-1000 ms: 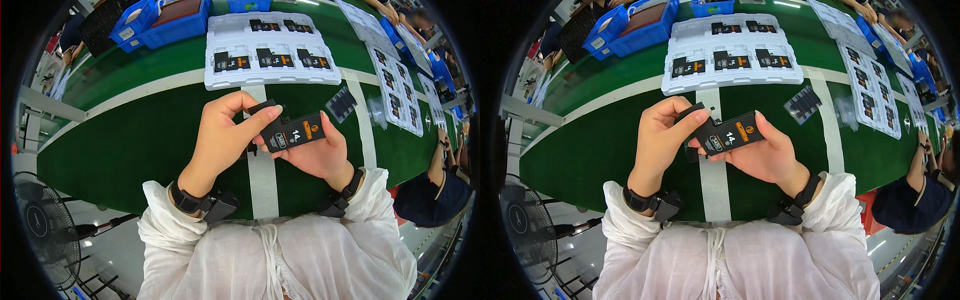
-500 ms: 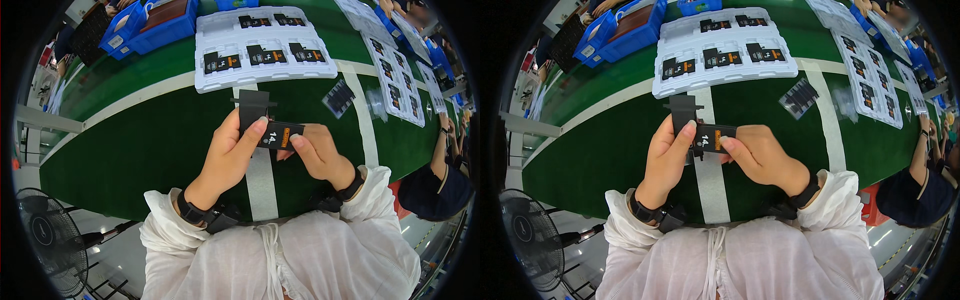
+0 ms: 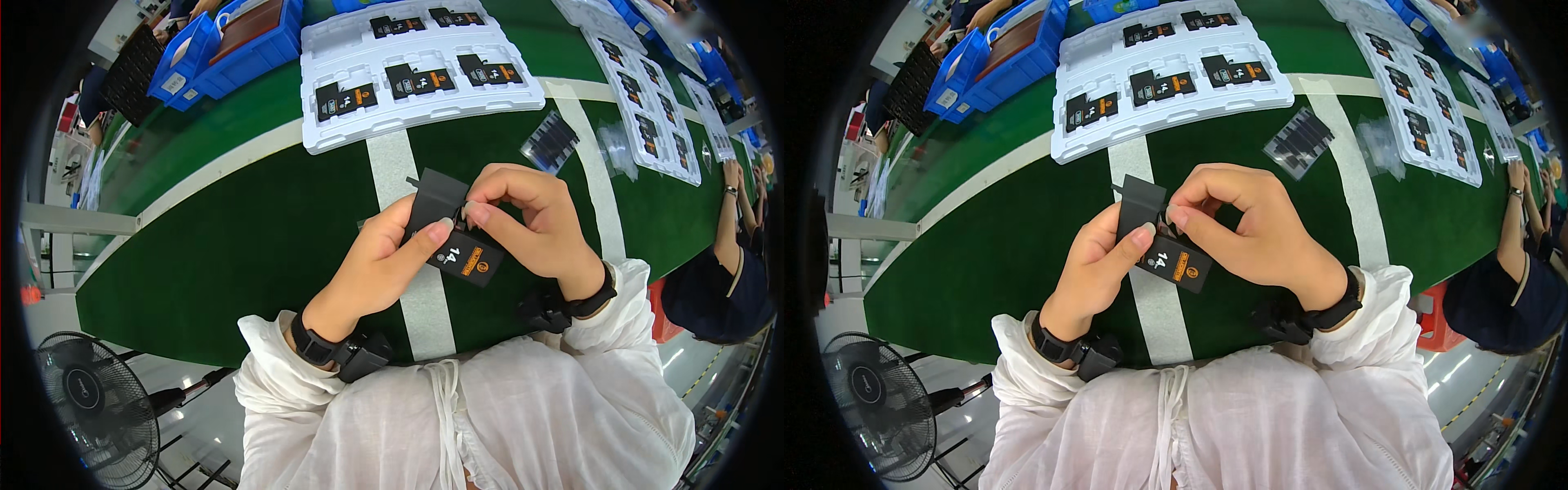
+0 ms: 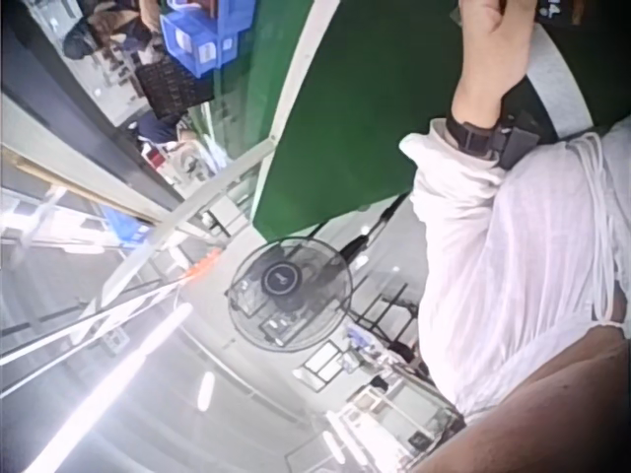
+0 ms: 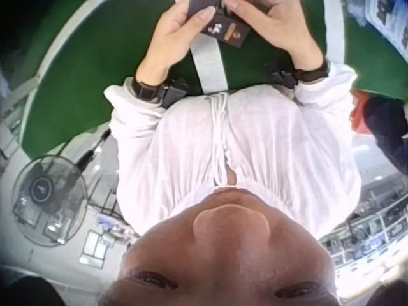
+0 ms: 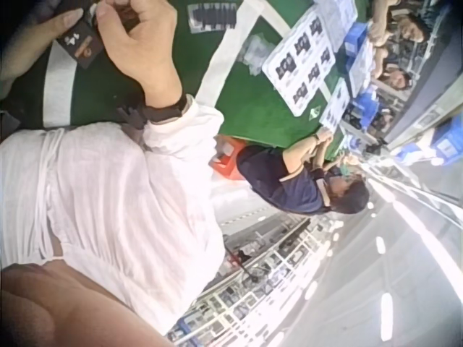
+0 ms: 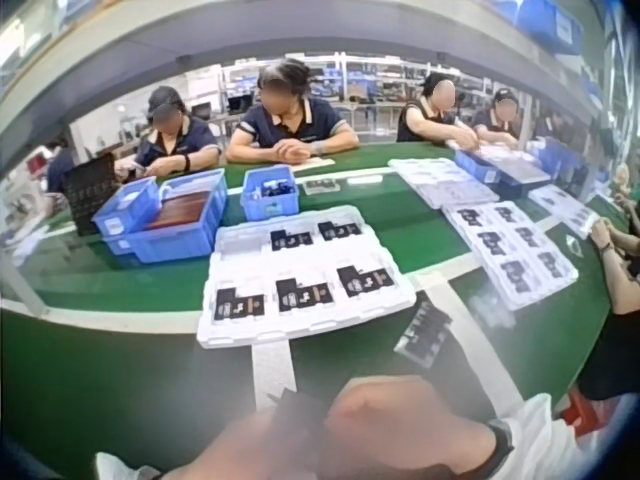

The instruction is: Manually assembling small electronic and plastic components on an assembly line workstation.

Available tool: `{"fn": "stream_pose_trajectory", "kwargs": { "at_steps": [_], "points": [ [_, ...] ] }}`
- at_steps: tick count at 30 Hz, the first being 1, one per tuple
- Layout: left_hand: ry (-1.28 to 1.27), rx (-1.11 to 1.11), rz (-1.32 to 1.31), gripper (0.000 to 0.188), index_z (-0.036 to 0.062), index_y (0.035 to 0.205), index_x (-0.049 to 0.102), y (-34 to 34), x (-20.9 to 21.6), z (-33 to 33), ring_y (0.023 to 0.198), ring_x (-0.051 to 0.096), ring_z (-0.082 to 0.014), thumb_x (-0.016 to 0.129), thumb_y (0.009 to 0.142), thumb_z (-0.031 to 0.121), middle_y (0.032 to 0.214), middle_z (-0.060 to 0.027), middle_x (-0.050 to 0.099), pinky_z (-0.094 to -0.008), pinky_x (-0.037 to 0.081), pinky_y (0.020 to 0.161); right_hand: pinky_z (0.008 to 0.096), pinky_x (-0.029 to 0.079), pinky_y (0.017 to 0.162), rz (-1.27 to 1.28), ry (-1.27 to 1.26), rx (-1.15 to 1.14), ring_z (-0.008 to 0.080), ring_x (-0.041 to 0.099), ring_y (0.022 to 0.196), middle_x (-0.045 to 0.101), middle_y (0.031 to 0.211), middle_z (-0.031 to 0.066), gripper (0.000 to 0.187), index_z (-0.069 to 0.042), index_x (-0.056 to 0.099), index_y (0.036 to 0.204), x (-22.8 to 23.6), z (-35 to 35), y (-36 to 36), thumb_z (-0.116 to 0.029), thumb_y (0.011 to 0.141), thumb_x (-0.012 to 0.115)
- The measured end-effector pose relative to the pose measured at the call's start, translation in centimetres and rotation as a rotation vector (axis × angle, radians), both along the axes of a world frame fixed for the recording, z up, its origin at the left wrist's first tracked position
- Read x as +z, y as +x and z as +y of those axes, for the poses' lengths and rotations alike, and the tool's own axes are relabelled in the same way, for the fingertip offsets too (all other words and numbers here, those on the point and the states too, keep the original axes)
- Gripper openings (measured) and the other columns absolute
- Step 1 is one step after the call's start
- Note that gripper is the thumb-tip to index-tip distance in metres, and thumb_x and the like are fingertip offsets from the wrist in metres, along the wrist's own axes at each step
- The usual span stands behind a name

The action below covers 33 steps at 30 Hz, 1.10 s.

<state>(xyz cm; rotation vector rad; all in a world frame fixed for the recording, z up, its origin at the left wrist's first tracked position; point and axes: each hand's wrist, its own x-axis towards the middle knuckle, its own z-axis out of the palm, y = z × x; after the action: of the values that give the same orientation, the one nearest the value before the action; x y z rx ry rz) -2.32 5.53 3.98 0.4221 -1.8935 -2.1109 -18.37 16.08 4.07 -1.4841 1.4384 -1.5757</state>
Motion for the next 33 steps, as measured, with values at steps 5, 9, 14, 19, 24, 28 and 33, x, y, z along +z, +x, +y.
{"fn": "stream_pose_trajectory", "kwargs": {
  "at_steps": [5, 9, 14, 19, 24, 28, 33],
  "points": [
    [0.315, -0.173, 0.096, 0.028, 0.0005, 0.114, 0.05, 0.3, -2.1, -0.5, 0.087, 0.051, -0.0077, 0.048, 0.092, 0.019, 0.095, -0.0016, 0.056, -0.025, 0.043, 0.078, 0.0223, 0.043, 0.058, -0.23, 0.032, 0.107, 0.0105, 0.055, 0.065, 0.058, 0.075, 0.0057, 0.003, 0.002, 0.059, 0.079, 0.8, 0.4, 0.6, 0.001, 0.08, 0.056],
    [0.513, -0.331, 0.252, 0.031, -0.0008, 0.116, 0.047, 0.2, -2.5, -0.4, 0.092, 0.051, -0.0142, 0.044, 0.093, 0.019, 0.1, -0.0072, 0.053, -0.03, 0.041, 0.082, 0.0228, 0.043, 0.06, -0.224, -0.008, 0.126, 0.0119, 0.056, 0.066, 0.058, 0.075, 0.0063, 0.004, 0.002, 0.058, 0.079, 0.7, 0.4, 0.9, 0.002, 0.081, 0.055],
    [0.535, -0.39, 0.273, 0.031, -0.0008, 0.116, 0.047, 0.1, -2.5, -0.4, 0.09, 0.051, -0.0143, 0.044, 0.093, 0.019, 0.096, -0.0072, 0.054, -0.0292, 0.041, 0.079, 0.0233, 0.044, 0.061, -0.233, 0.004, 0.171, 0.0117, 0.056, 0.067, 0.057, 0.075, 0.0063, 0.004, 0.002, 0.058, 0.08, 0.7, 0.5, 0.8, 0.001, 0.082, 0.054],
    [0.476, -0.405, 0.274, 0.031, -0.0006, 0.116, 0.047, 0.1, -2.8, -0.6, 0.088, 0.051, -0.0132, 0.046, 0.092, 0.019, 0.094, -0.0064, 0.054, -0.028, 0.041, 0.079, 0.0233, 0.044, 0.061, -0.251, 0.039, 0.225, 0.0106, 0.057, 0.067, 0.056, 0.076, 0.0058, 0.005, 0.002, 0.057, 0.08, 0.9, 0.7, 0.3, -0.001, 0.083, 0.054],
    [0.46, -0.402, 0.266, 0.031, -0.0004, 0.116, 0.048, 0.1, -2.7, -0.5, 0.086, 0.051, -0.0122, 0.047, 0.092, 0.019, 0.092, -0.0052, 0.055, -0.027, 0.041, 0.078, 0.0228, 0.044, 0.06, -0.3, 0.085, 0.266, 0.0103, 0.058, 0.066, 0.056, 0.075, 0.0052, 0.006, 0.002, 0.057, 0.08, 1.1, 0.8, 0.2, -0.002, 0.083, 0.055],
    [0.447, -0.367, 0.194, 0.03, 0.0003, 0.114, 0.05, 0.3, -2.6, -0.4, 0.085, 0.052, -0.0103, 0.049, 0.091, 0.02, 0.092, -0.0039, 0.056, -0.0259, 0.042, 0.076, 0.0237, 0.043, 0.063, -0.112, 0.062, 0.235, 0.0119, 0.055, 0.069, 0.056, 0.078, 0.0063, 0.002, 0.002, 0.056, 0.082, 1.0, 0.8, -0.2, 0.001, 0.081, 0.055],
    [0.391, -0.349, 0.056, 0.027, 0.0001, 0.109, 0.055, 0.2, -1.9, 0.1, 0.082, 0.052, -0.0064, 0.057, 0.088, 0.018, 0.091, -0.0024, 0.058, -0.0221, 0.042, 0.071, 0.0237, 0.042, 0.067, -0.005, 0.11, 0.198, 0.0126, 0.053, 0.074, 0.055, 0.081, 0.0072, 0.007, 0.002, 0.055, 0.084, 0.5, 0.4, -0.3, 0.005, 0.077, 0.053]
  ]
}}
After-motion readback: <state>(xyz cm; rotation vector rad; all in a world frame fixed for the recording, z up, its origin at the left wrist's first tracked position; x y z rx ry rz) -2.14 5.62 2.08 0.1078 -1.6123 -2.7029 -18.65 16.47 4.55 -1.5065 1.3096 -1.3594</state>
